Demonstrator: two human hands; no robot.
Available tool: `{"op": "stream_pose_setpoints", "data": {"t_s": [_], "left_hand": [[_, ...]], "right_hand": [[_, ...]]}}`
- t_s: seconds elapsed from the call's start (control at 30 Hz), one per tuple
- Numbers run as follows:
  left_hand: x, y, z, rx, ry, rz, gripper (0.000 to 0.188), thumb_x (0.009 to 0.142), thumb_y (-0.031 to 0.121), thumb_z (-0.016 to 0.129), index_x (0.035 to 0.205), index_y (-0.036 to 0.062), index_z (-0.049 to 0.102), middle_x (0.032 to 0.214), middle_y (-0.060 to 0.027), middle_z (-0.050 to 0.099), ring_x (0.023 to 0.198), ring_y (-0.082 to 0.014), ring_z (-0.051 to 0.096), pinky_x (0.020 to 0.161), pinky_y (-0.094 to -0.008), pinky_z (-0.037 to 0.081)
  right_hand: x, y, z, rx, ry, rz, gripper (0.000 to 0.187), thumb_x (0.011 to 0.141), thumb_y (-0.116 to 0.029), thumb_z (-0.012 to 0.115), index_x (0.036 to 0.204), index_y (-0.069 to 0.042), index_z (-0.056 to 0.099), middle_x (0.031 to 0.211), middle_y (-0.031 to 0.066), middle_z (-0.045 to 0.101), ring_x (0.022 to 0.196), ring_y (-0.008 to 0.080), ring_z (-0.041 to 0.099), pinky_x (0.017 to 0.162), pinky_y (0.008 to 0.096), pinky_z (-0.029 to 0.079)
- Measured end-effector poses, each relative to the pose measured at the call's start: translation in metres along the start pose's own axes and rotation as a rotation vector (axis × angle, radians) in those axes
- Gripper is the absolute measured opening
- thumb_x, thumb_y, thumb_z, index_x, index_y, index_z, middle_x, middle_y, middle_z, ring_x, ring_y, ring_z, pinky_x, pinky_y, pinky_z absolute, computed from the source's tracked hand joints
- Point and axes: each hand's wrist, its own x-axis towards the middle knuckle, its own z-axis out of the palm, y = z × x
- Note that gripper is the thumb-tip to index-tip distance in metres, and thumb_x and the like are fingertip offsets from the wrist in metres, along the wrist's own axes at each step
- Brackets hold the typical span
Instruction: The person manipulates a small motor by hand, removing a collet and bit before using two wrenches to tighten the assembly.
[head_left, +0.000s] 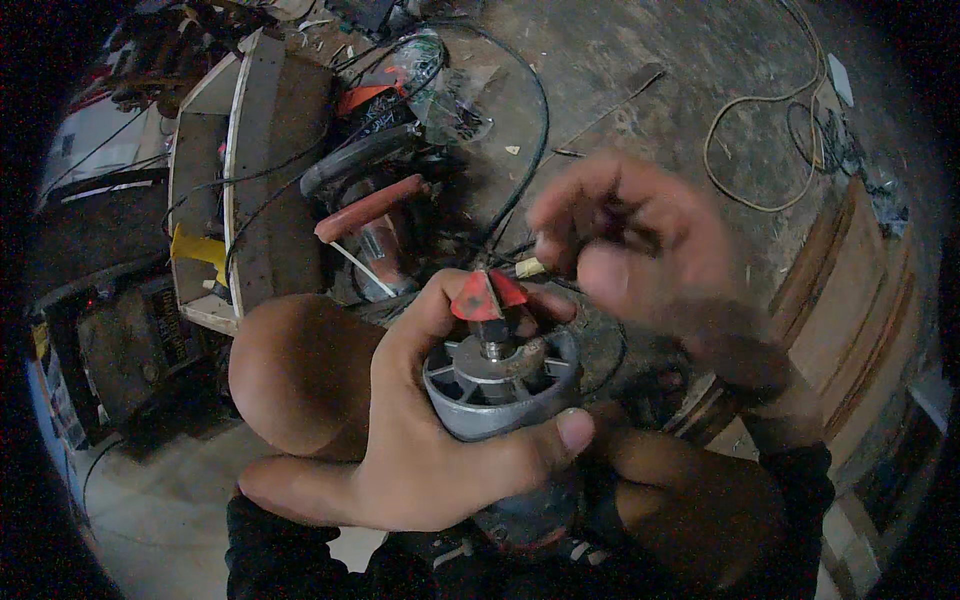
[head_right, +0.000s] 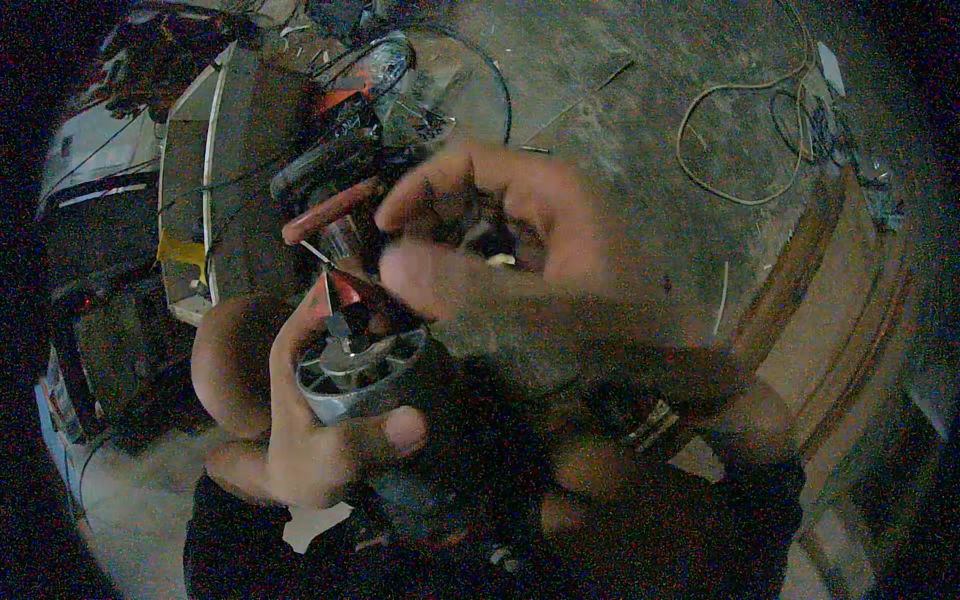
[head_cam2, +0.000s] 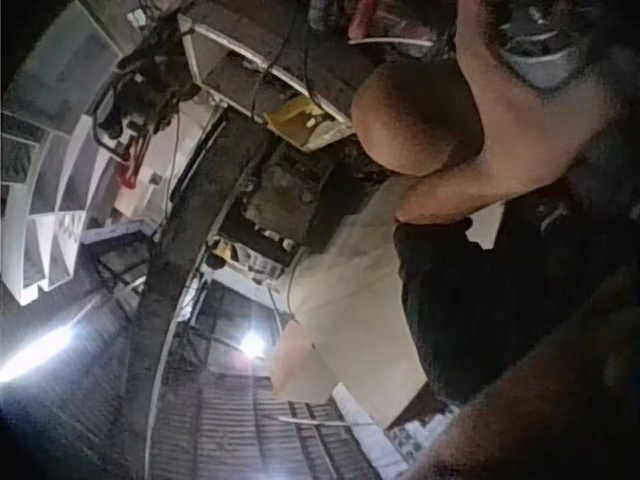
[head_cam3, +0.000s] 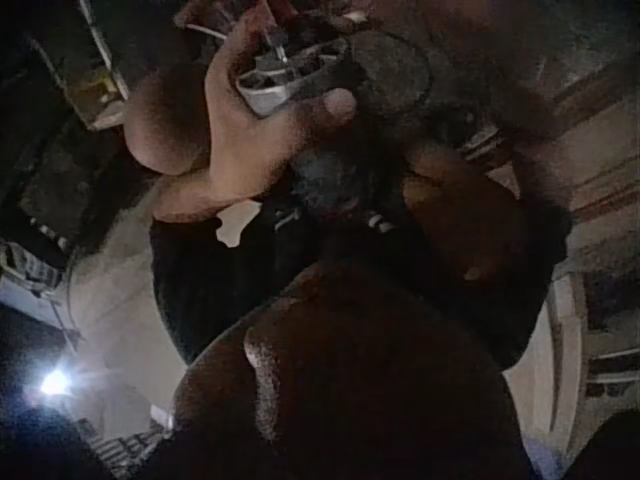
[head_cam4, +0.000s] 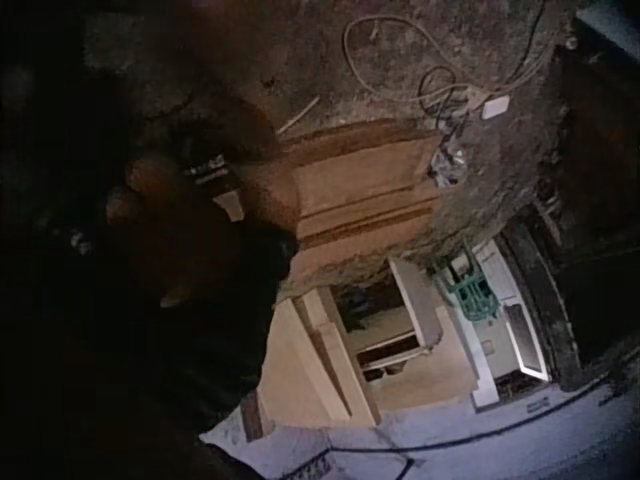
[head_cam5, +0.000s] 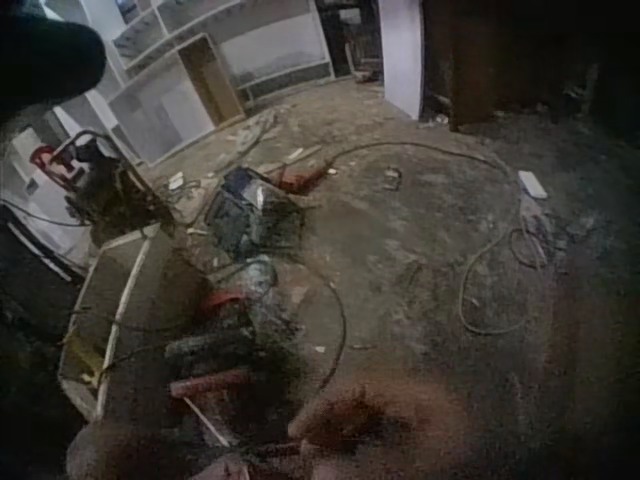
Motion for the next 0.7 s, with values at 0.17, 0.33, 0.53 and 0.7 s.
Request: {"op": "stream_pose_setpoints", "data": {"t_s": [0.17, 0.33, 0.53, 0.7], "left_hand": [[-0.004, 0.002, -0.002, 0.071, 0.018, -0.059, 0.090, 0.060, 0.020, 0.082, 0.134, 0.0011, 0.034, 0.121, -0.0102, 0.052, 0.113, -0.0203, 0.051, 0.099, -0.0344, 0.036], [-0.009, -0.002, 0.014, -0.047, 0.179, -0.128, 0.093, 0.059, 0.022, 0.083, 0.134, -0.0009, 0.033, 0.121, -0.0111, 0.051, 0.112, -0.0205, 0.051, 0.098, -0.0341, 0.037], [-0.013, -0.010, 0.016, 0.078, 0.178, -0.089, 0.096, 0.061, 0.025, 0.083, 0.135, -0.0045, 0.029, 0.122, -0.0116, 0.050, 0.113, -0.0206, 0.048, 0.097, -0.0353, 0.037], [-0.012, -0.024, 0.014, 0.040, 0.077, -0.010, 0.081, 0.063, 0.026, 0.082, 0.123, -0.0007, 0.034, 0.113, -0.0076, 0.048, 0.106, -0.0172, 0.046, 0.092, -0.0324, 0.036]], "right_hand": [[-0.005, 0.010, 0.019, 0.025, 0.094, -0.132, 0.040, 0.084, -0.033, 0.065, 0.105, 0.001, 0.061, 0.100, 0.0069, 0.059, 0.093, 0.0135, 0.055, 0.082, 0.0257, 0.042], [0.008, 0.004, 0.015, -0.186, -0.016, -0.231, 0.026, 0.083, -0.023, 0.068, 0.095, 0.000, 0.067, 0.092, 0.0082, 0.062, 0.088, 0.0135, 0.057, 0.079, 0.0259, 0.043], [0.007, 0.002, 0.018, 0.043, -0.042, -0.035, 0.015, 0.084, -0.015, 0.066, 0.085, 0.000, 0.069, 0.082, 0.0063, 0.063, 0.079, 0.0109, 0.059, 0.071, 0.0241, 0.045], [0.004, 0.012, 0.016, 0.058, -0.060, -0.042, 0.014, 0.083, -0.013, 0.066, 0.083, 0.000, 0.069, 0.080, 0.0066, 0.063, 0.077, 0.0114, 0.060, 0.070, 0.0244, 0.045]]}}
